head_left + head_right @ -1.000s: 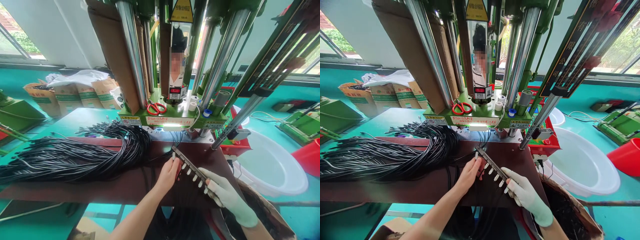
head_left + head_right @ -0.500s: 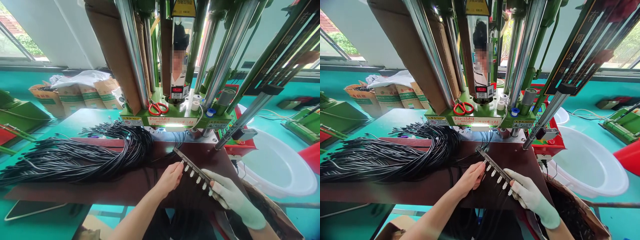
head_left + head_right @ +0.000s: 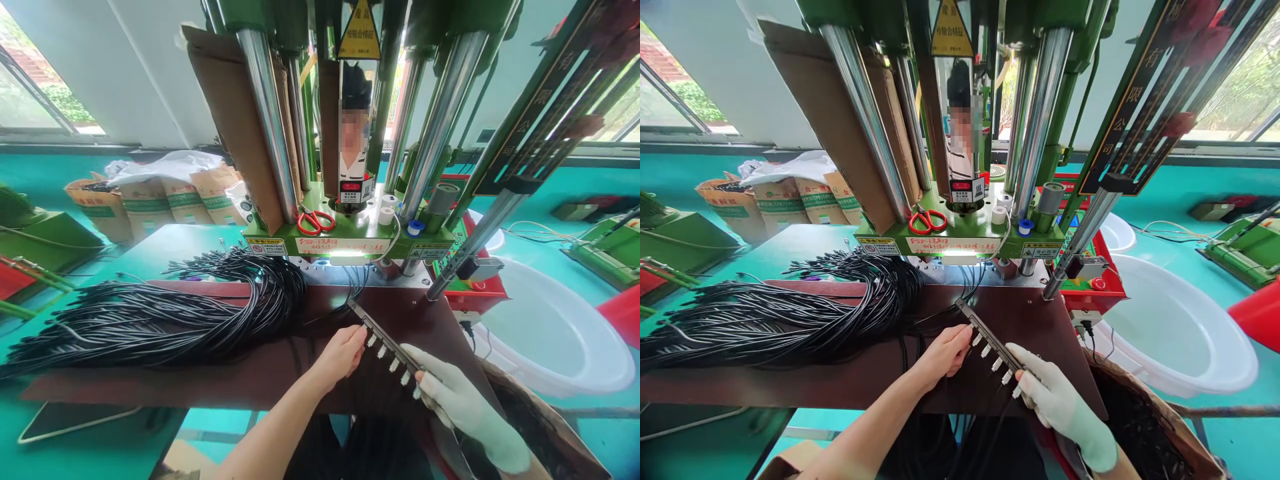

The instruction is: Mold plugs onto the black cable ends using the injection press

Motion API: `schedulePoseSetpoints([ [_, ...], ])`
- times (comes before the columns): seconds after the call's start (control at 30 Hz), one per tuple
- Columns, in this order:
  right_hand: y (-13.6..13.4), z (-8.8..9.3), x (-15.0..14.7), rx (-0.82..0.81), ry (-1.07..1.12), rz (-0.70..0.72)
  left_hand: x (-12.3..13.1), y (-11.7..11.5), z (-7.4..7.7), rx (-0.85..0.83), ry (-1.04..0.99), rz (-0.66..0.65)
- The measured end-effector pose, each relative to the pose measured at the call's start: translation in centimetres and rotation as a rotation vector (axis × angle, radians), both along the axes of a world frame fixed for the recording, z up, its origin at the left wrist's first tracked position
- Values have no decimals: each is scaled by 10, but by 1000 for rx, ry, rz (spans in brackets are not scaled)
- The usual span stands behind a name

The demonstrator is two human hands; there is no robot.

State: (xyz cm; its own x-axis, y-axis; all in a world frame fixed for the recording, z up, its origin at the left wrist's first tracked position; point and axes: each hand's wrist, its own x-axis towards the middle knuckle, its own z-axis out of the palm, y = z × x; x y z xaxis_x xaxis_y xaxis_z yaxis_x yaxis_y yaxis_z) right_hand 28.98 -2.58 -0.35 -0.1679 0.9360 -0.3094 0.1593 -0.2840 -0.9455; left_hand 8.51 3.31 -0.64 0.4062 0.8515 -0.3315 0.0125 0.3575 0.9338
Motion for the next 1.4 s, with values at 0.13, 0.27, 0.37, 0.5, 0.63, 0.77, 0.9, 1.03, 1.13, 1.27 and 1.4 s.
schedulePoseSetpoints([
  [0.13,-5,-3,5,-74,7,-134,0,1,5,114,105,9],
  [0.27,4,-1,25,-89,-71,-72,-19,-2,8,207,135,32],
  [0.37,23,5,41,-83,-168,55,-39,-6,10,241,140,19],
  [0.5,65,22,46,-16,-367,274,-57,-9,12,260,196,56],
  [0.63,113,34,29,241,-652,460,-67,-11,12,264,214,92],
  [0.77,151,32,4,559,-706,472,-74,-10,12,308,250,126],
  [0.9,170,24,-22,709,-677,446,-77,-1,10,369,331,177],
  [1.03,171,12,-33,766,-675,398,-72,14,9,570,460,238],
  [1.13,169,0,-30,771,-712,308,-64,33,13,691,569,239],
  [1.27,170,-14,-24,759,-768,143,-55,67,18,827,704,220],
  [1.4,174,-24,-21,759,-775,44,-48,87,11,862,838,205],
])
